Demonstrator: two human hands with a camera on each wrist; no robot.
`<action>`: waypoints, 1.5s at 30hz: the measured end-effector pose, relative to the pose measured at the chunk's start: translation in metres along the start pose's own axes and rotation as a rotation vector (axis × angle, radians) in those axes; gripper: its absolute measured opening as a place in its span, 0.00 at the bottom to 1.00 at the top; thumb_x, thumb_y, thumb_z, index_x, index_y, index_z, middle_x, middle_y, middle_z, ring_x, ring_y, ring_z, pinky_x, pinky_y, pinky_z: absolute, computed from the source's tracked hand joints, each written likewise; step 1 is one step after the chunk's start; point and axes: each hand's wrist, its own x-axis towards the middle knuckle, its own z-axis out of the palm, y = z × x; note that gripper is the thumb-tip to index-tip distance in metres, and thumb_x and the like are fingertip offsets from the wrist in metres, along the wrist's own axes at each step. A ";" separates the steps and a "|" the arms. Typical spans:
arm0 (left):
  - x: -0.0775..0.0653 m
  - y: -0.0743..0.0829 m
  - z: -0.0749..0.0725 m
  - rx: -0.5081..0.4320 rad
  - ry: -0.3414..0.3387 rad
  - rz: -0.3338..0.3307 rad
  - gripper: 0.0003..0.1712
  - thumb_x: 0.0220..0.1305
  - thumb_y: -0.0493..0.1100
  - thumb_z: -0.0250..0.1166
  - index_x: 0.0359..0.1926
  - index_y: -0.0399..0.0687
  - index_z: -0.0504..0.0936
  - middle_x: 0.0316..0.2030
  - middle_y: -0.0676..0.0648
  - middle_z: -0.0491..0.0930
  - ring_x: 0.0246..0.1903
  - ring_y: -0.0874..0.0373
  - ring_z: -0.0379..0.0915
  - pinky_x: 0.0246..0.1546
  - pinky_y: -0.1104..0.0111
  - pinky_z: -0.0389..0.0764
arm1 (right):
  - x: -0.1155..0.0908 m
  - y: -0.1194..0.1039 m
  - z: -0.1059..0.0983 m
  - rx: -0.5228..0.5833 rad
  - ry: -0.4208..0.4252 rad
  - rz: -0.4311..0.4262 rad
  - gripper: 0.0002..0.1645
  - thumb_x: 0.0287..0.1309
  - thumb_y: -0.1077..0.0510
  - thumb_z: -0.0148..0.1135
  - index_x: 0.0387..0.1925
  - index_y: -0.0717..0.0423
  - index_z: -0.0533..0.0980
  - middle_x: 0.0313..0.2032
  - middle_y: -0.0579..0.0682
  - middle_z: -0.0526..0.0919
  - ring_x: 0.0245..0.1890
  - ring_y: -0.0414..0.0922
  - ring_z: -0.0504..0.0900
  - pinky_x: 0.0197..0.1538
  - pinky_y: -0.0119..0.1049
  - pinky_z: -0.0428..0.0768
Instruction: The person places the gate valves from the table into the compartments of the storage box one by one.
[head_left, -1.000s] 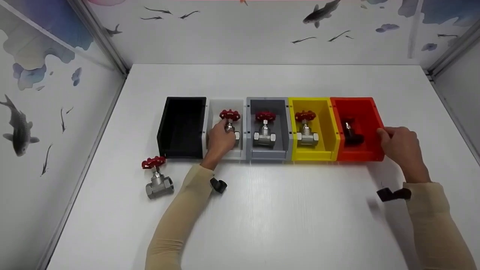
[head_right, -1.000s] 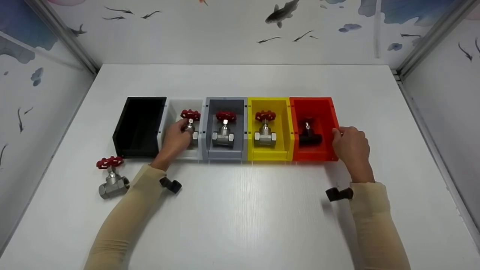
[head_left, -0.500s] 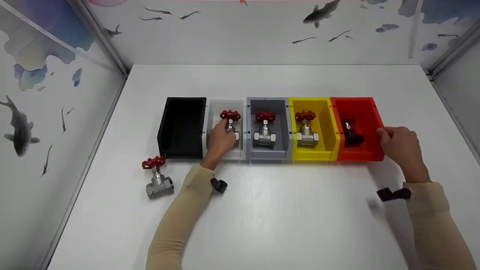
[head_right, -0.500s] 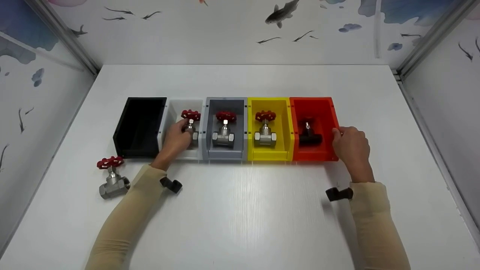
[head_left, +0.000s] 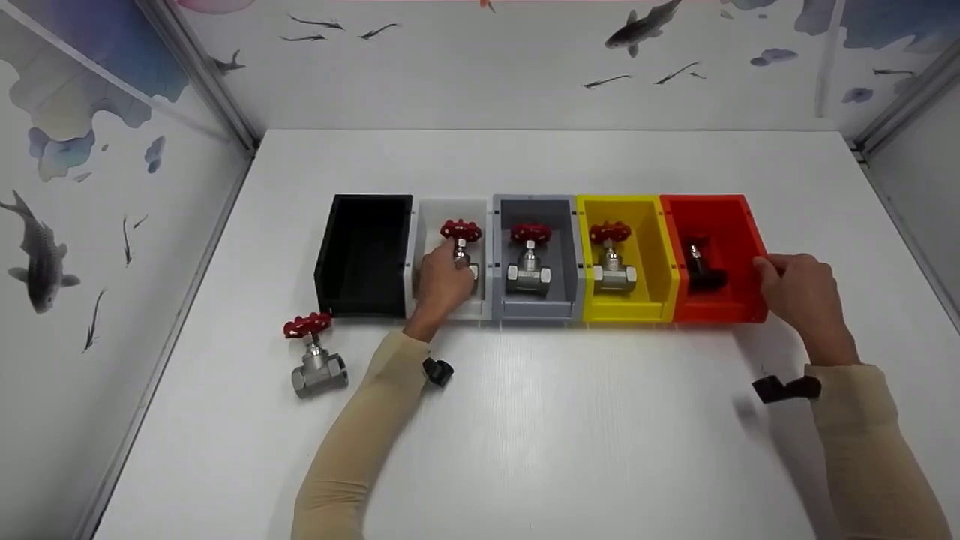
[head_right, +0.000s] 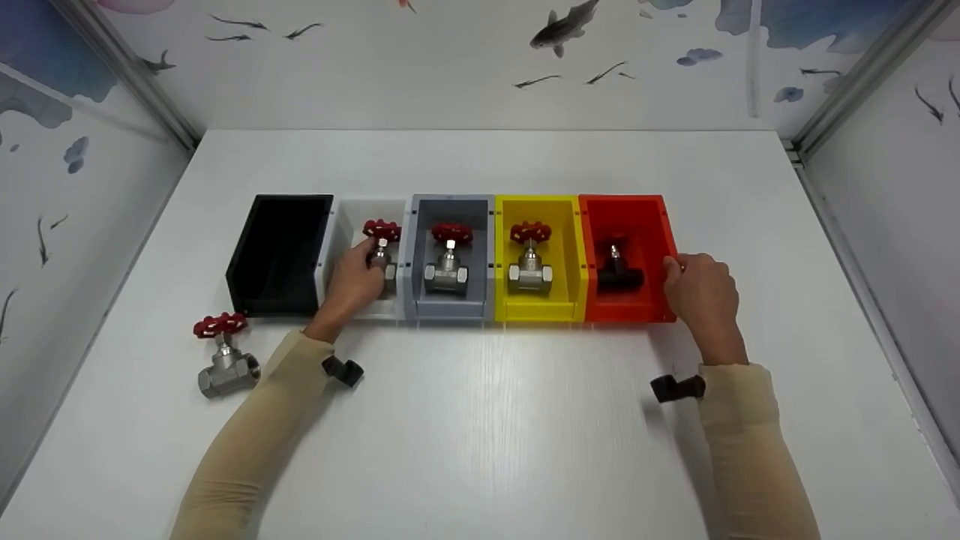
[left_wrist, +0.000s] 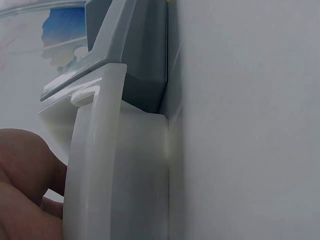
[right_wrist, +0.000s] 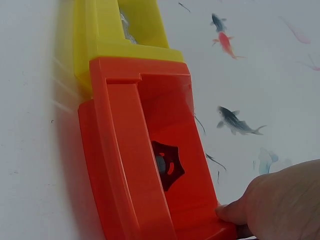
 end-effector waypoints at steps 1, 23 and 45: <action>0.000 -0.001 0.000 0.013 0.012 0.026 0.29 0.63 0.31 0.50 0.66 0.29 0.68 0.57 0.31 0.77 0.59 0.41 0.72 0.57 0.53 0.75 | 0.000 0.000 0.001 -0.003 0.007 -0.007 0.30 0.75 0.51 0.45 0.61 0.74 0.70 0.43 0.75 0.81 0.32 0.56 0.77 0.28 0.35 0.73; -0.015 0.006 -0.012 0.005 0.037 0.070 0.31 0.69 0.38 0.56 0.70 0.32 0.64 0.59 0.33 0.73 0.62 0.42 0.66 0.65 0.55 0.65 | 0.000 -0.001 -0.001 0.008 -0.016 0.013 0.31 0.76 0.49 0.44 0.62 0.74 0.69 0.45 0.74 0.81 0.34 0.56 0.76 0.30 0.36 0.73; -0.049 0.003 -0.067 -0.129 -0.079 0.176 0.15 0.71 0.42 0.60 0.54 0.39 0.80 0.51 0.43 0.82 0.53 0.51 0.76 0.55 0.57 0.76 | 0.000 -0.001 -0.001 0.019 -0.035 0.034 0.32 0.76 0.48 0.44 0.63 0.74 0.68 0.47 0.75 0.80 0.34 0.55 0.76 0.29 0.35 0.73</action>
